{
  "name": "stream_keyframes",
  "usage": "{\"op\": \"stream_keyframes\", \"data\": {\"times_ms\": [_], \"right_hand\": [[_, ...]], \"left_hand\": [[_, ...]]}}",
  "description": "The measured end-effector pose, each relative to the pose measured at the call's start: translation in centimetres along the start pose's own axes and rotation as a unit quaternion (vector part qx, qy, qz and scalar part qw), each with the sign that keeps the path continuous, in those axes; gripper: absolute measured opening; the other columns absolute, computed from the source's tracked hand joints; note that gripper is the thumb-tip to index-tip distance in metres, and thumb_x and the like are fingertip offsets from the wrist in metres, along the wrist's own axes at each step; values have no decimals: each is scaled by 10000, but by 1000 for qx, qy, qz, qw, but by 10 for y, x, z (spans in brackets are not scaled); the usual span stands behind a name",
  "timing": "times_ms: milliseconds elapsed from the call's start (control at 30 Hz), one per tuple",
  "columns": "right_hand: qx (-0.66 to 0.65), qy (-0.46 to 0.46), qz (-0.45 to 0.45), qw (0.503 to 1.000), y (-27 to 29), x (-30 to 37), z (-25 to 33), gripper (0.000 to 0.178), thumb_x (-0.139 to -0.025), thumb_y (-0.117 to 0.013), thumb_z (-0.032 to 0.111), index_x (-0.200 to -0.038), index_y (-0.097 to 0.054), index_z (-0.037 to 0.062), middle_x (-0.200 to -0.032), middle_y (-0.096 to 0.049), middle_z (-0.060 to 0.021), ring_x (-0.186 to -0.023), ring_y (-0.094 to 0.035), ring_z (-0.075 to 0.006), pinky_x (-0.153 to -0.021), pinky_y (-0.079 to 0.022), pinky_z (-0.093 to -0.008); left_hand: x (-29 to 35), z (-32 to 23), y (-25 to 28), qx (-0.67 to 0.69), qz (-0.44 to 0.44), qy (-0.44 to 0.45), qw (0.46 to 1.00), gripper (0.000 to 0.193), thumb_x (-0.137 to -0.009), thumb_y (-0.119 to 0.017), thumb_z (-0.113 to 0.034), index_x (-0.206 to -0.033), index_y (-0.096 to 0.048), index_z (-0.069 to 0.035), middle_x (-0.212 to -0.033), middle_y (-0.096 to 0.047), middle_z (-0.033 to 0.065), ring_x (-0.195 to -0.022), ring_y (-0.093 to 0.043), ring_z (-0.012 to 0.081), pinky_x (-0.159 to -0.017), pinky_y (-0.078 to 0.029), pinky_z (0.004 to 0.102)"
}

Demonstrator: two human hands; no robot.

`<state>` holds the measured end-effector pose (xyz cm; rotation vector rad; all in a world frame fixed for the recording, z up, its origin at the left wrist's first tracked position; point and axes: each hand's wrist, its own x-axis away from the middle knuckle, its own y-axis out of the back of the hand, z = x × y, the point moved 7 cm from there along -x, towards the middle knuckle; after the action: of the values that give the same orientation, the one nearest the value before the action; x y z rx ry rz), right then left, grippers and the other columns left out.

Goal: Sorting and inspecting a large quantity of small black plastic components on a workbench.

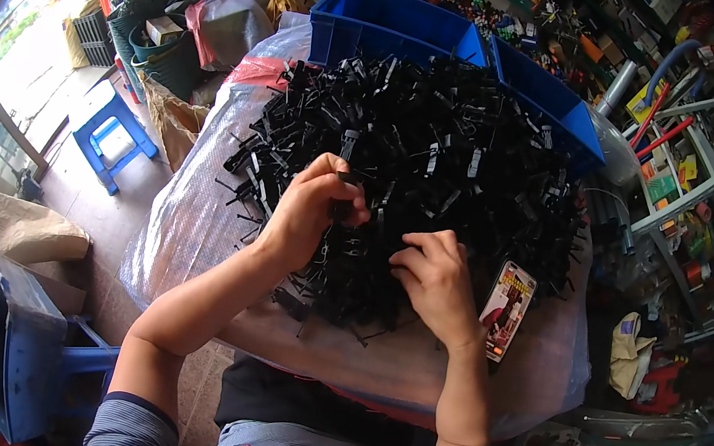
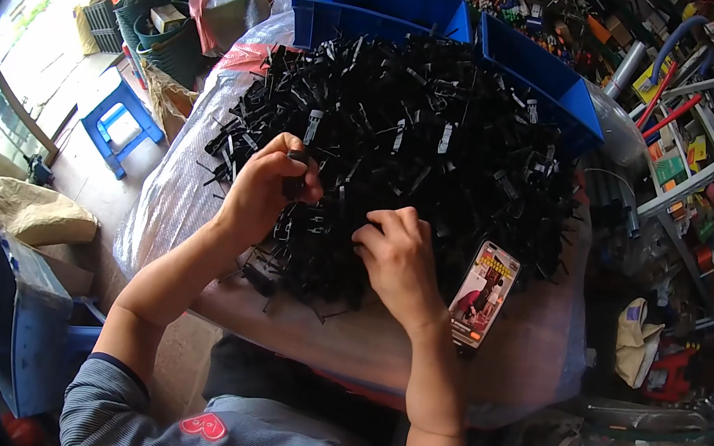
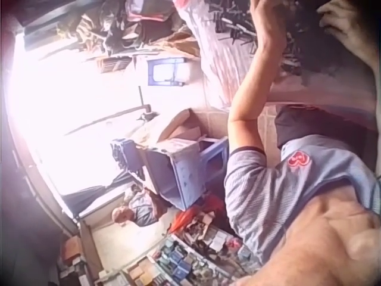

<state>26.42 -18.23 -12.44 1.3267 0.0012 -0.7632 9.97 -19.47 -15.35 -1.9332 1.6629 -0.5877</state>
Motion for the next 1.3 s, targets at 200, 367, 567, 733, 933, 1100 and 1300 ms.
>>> {"op": "stream_keyframes", "data": {"times_ms": [200,367,567,733,933,1100,1300], "right_hand": [[-405,-187,-106,889,18,5,-28,133,-844,-639,107,-934,-607,15,-972,-638,-76,-871,-586,-123,-779,-454,-234],[-457,-187,-112,862,10,7,-25,157,-878,-602,127,-994,-589,22,-944,-637,-60,-862,-586,-108,-760,-496,-245],[-443,-123,-191,867,16,6,-14,160,-863,-606,58,-1017,-598,15,-997,-596,-50,-891,-565,-98,-763,-476,-216],[-475,-126,-148,858,15,0,-8,155,-847,-622,52,-995,-599,13,-998,-596,-52,-811,-525,-81,-758,-437,-206],[-682,-194,-35,704,-23,9,-27,115,-851,-598,48,-957,-590,3,-936,-611,-52,-850,-551,-105,-794,-422,-220],[-637,-186,-24,747,-3,6,-17,231,-854,-622,108,-1038,-566,-19,-960,-606,-55,-931,-549,-116,-857,-411,-237],[-139,18,-123,982,35,-2,25,607,-631,-798,154,-1157,-540,-5,-1010,-590,-114,-833,-579,-244,-710,-501,-316]], "left_hand": [[10,0,-20,-262,30,28,964,302,-747,-617,-67,-1047,-588,-66,-754,-545,-18,-677,-530,77,-642,-414,207],[12,9,-29,-358,74,6,931,206,-766,-728,-147,-921,-648,-38,-818,-596,-25,-714,-512,29,-616,-405,197],[14,-1,-33,-407,70,-149,898,222,-731,-745,-133,-868,-650,14,-778,-600,51,-682,-567,113,-615,-445,237],[30,-9,-50,-438,93,-274,851,210,-690,-738,-17,-880,-649,2,-811,-606,67,-696,-559,126,-606,-443,248],[48,-19,-69,-505,128,-423,741,287,-601,-756,-8,-865,-642,-19,-803,-599,83,-690,-560,236,-584,-466,311],[38,-22,-59,-474,109,-327,810,213,-667,-745,-43,-843,-629,-16,-765,-579,49,-673,-544,160,-579,-444,276],[12,-1,-21,-210,27,6,977,169,-783,-699,-149,-834,-634,-2,-705,-598,19,-615,-534,85,-587,-425,214]]}}
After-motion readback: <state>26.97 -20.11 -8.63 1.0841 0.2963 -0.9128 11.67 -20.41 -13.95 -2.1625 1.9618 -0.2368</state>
